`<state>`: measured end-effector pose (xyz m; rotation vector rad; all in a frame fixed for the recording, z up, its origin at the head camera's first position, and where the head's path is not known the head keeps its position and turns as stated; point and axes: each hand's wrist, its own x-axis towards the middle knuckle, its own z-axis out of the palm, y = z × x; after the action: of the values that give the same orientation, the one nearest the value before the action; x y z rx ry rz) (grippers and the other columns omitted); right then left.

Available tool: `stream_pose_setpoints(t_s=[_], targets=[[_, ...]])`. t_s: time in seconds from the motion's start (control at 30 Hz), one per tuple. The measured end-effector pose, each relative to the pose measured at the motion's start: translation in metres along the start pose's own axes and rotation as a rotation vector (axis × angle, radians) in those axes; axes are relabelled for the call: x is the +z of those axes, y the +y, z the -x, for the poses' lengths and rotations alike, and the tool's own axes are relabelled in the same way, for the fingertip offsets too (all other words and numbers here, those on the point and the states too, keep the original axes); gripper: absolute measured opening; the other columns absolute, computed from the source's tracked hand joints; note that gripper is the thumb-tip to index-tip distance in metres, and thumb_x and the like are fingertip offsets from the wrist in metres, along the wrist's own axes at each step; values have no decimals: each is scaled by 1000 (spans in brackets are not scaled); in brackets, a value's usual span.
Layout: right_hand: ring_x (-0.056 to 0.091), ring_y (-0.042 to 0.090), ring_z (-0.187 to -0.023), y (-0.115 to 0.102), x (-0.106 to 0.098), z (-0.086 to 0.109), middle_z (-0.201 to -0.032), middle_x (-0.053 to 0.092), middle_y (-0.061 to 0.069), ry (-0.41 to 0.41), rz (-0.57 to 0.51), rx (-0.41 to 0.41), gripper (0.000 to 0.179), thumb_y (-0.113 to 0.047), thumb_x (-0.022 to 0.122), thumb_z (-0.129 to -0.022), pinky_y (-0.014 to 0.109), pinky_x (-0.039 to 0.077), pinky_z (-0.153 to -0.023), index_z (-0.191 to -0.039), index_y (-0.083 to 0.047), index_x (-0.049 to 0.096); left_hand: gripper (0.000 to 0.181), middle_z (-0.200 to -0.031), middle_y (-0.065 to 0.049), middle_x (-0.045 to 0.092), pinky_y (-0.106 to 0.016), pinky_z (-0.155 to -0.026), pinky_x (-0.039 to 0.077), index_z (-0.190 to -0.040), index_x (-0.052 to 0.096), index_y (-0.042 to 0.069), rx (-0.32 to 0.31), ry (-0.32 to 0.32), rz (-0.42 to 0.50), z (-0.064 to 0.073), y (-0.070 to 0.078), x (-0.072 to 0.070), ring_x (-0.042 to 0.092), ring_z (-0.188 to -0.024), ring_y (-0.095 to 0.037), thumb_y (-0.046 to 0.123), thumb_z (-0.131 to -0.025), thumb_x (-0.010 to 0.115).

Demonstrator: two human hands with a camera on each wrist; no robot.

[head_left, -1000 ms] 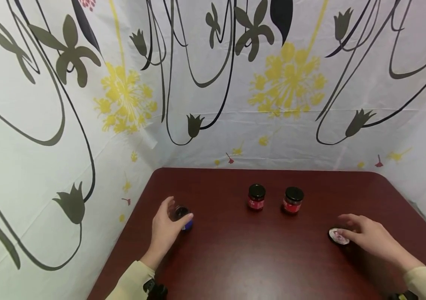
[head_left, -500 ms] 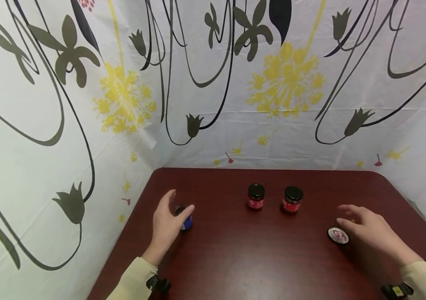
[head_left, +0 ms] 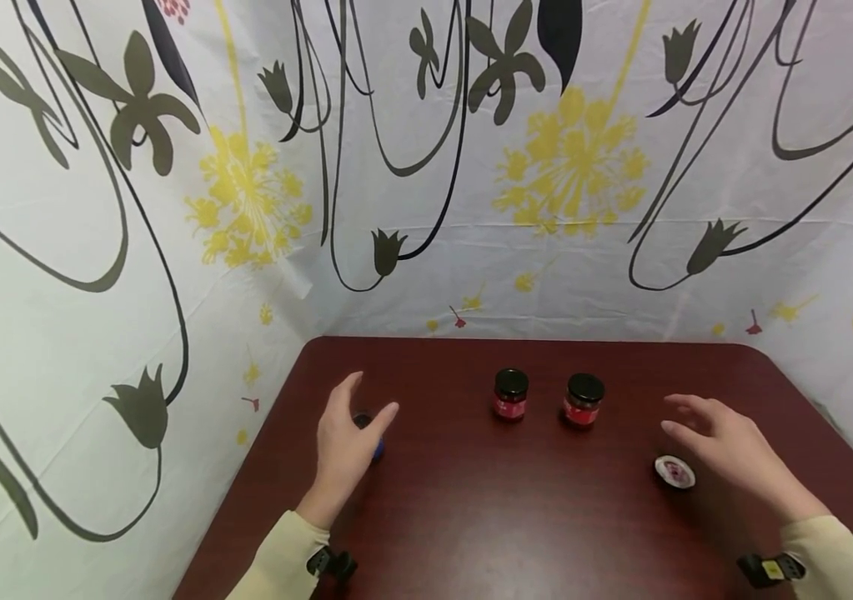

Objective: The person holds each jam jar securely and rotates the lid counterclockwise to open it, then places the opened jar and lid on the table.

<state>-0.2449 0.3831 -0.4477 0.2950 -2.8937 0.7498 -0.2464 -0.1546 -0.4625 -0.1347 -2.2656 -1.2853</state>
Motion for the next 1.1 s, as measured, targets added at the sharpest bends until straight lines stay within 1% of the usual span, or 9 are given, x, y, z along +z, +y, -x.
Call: stream_pose_setpoints(t_s=[0.1, 0.2, 0.33, 0.5, 0.57, 0.7, 0.8, 0.87, 1.1], targets=[[59, 41, -111, -6, 1, -2, -128, 60, 18, 39, -10, -20, 52, -44, 64, -98, 57, 48, -79, -140, -14, 55, 71, -144, 5, 51, -48, -102, 44, -147, 48, 24, 19, 2, 1, 0, 5, 2, 48, -133, -15, 49, -87, 76], [58, 42, -113, -12, 1, -5, -130, 59, 17, 83, -14, -40, 49, -43, 64, -98, 59, 47, -79, -139, -16, 56, 70, -145, 1, 52, -48, -101, 45, -148, 47, 22, 54, 3, 12, -1, 10, 6, 48, -132, -16, 46, -88, 76], [55, 43, -117, -20, 6, -8, -133, 57, 18, 106, -28, -55, 47, -42, 64, -98, 60, 45, -81, -138, -17, 57, 67, -143, -4, 53, -49, -97, 47, -147, 48, 20, 87, 13, 19, 0, 15, 9, 50, -131, -19, 36, -89, 78], [53, 41, -120, -29, 10, -13, -132, 57, 15, 115, -42, -71, 46, -42, 63, -99, 60, 44, -82, -137, -18, 58, 63, -142, -3, 54, -46, -90, 51, -146, 50, 18, 113, 22, 10, 3, 18, 12, 53, -128, -20, 26, -90, 77], [53, 41, -120, -32, 10, -15, -131, 57, 15, 118, -38, -79, 45, -41, 63, -99, 60, 45, -82, -137, -17, 58, 62, -142, -3, 54, -47, -91, 51, -146, 50, 17, 128, 20, 11, 3, 19, 14, 53, -128, -21, 24, -90, 77], [53, 41, -119, -38, 11, -20, -130, 57, 14, 126, -29, -89, 44, -40, 63, -99, 61, 45, -82, -137, -17, 58, 62, -142, -2, 54, -49, -97, 48, -146, 50, 16, 155, 20, 17, 3, 21, 20, 51, -131, -22, 21, -90, 77], [53, 41, -120, -43, 12, -24, -130, 57, 13, 129, -34, -93, 44, -39, 63, -100, 62, 45, -83, -137, -17, 58, 62, -142, -2, 54, -49, -100, 46, -146, 50, 16, 161, 14, 23, 3, 24, 24, 51, -131, -21, 21, -90, 77], [53, 41, -120, -45, 14, -26, -130, 57, 13, 128, -36, -97, 44, -38, 63, -100, 61, 45, -83, -137, -16, 58, 62, -141, -2, 54, -50, -99, 47, -146, 50, 16, 161, 6, 26, 4, 26, 26, 52, -130, -23, 21, -90, 77], [54, 38, -119, -51, 20, -33, -131, 58, 13, 137, -43, -115, 43, -38, 64, -99, 60, 46, -85, -136, -17, 60, 62, -142, -1, 54, -48, -100, 47, -146, 49, 19, 142, -28, 36, 7, 32, 37, 52, -129, -19, 24, -91, 77]])
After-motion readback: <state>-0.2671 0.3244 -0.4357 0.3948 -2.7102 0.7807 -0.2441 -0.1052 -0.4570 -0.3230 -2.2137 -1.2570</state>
